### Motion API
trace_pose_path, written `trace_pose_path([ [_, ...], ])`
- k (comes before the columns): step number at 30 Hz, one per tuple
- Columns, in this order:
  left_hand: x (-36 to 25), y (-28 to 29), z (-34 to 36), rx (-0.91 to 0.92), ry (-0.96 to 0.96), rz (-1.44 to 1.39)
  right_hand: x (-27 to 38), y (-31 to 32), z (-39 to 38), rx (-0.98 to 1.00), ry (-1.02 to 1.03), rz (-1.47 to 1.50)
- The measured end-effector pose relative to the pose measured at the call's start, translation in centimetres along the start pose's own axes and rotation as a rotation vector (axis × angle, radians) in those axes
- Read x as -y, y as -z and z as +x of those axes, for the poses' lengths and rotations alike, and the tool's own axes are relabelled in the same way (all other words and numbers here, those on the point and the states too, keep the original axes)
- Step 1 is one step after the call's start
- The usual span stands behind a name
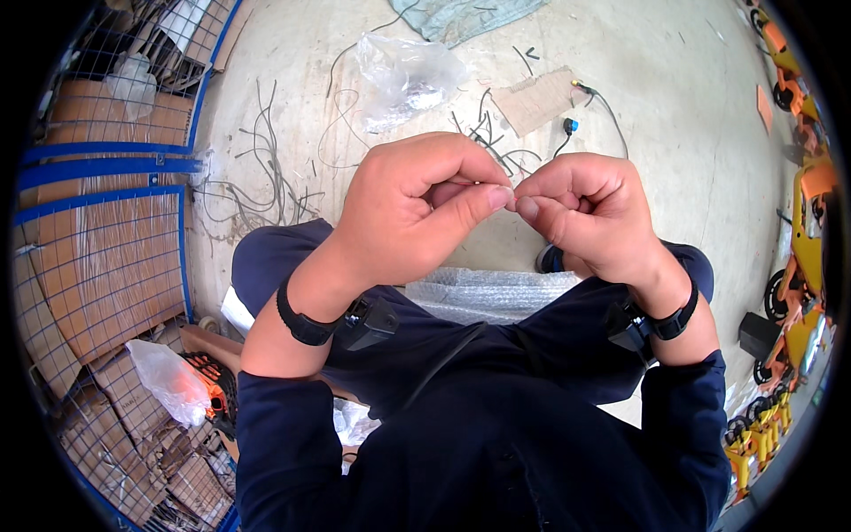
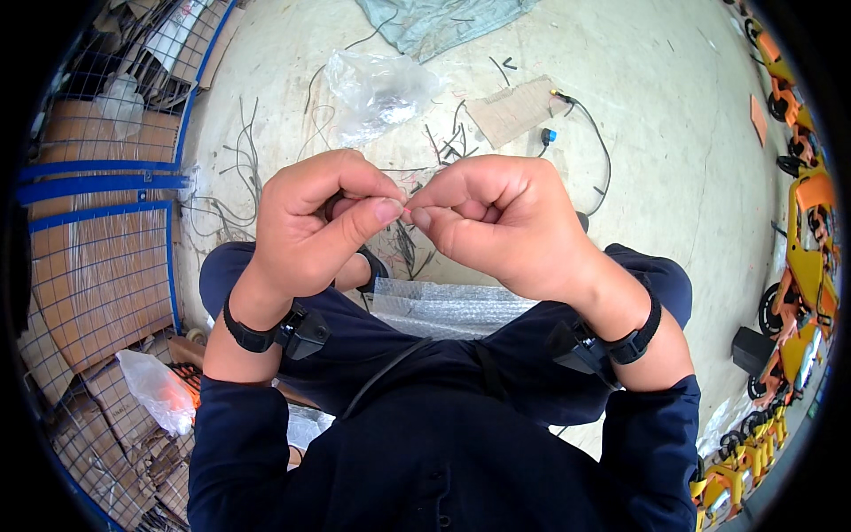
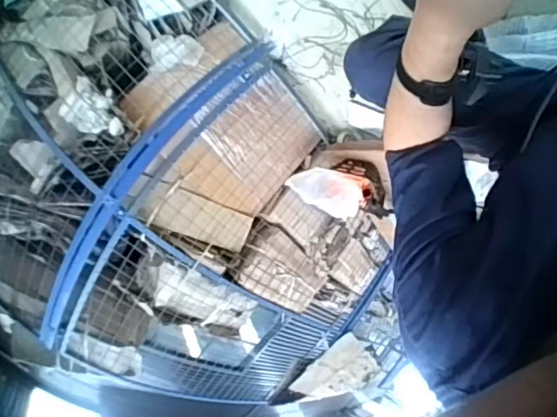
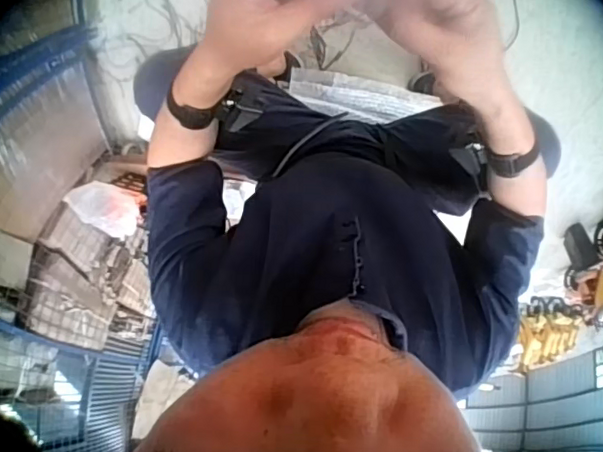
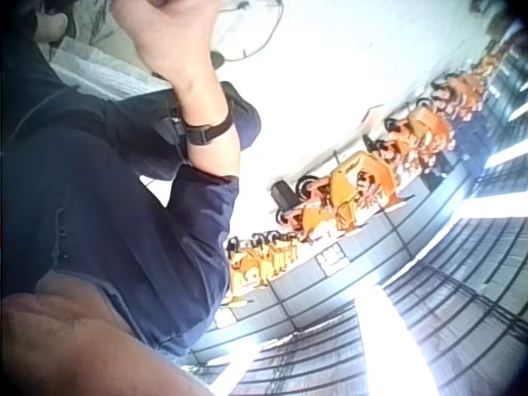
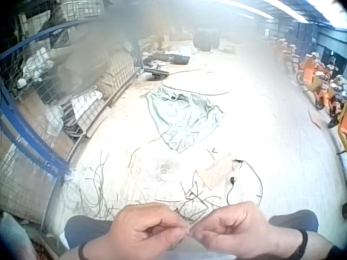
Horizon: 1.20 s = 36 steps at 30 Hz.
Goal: The person manipulates a small connector and multiple wires by hand, then uses blue scissors to strip insulation from the ends of the wires.
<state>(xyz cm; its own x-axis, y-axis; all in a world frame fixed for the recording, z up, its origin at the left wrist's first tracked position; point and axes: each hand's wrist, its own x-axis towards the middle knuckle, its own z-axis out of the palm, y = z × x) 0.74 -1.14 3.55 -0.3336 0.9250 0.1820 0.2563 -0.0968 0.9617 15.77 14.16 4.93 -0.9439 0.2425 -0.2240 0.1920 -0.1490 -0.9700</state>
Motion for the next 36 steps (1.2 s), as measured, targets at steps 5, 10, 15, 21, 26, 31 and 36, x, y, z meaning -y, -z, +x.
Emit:
trace_pose_path([
  [5, 0.1, -0.1, 0.0, -0.043, -0.004, -0.047, -0.4, -0.1, 0.2, 0.021, 0.039, 0.031],
  [10, 0.4, -0.2, 0.2, -0.070, 0.044, -0.060, -1.2, 0.9, 0.8, 0.179, 0.005, 0.217],
  [15, 0.8, -0.2, 0.3, -0.038, -0.062, 0.089, -1.6, 1.3, 1.3, 0.167, 0.041, 0.091],
  [21, 0.9, -0.1, 1.1, -0.045, -0.419, 0.374, -1.1, 2.3, 1.5, 0.287, -0.216, 0.319],
  [26, 0.7, -0.2, 1.1, -0.062, -0.536, 0.368, -0.6, 2.1, 1.1, 0.329, -0.249, 0.369],
  [31, 0.7, -0.1, 1.1, -0.057, -0.575, 0.379, -0.7, 2.4, 1.3, 0.350, -0.246, 0.314],
  [36, 0.7, 0.1, 1.1, -0.055, -0.565, 0.362, -0.2, 1.7, 1.0, 0.229, -0.114, 0.219],
])
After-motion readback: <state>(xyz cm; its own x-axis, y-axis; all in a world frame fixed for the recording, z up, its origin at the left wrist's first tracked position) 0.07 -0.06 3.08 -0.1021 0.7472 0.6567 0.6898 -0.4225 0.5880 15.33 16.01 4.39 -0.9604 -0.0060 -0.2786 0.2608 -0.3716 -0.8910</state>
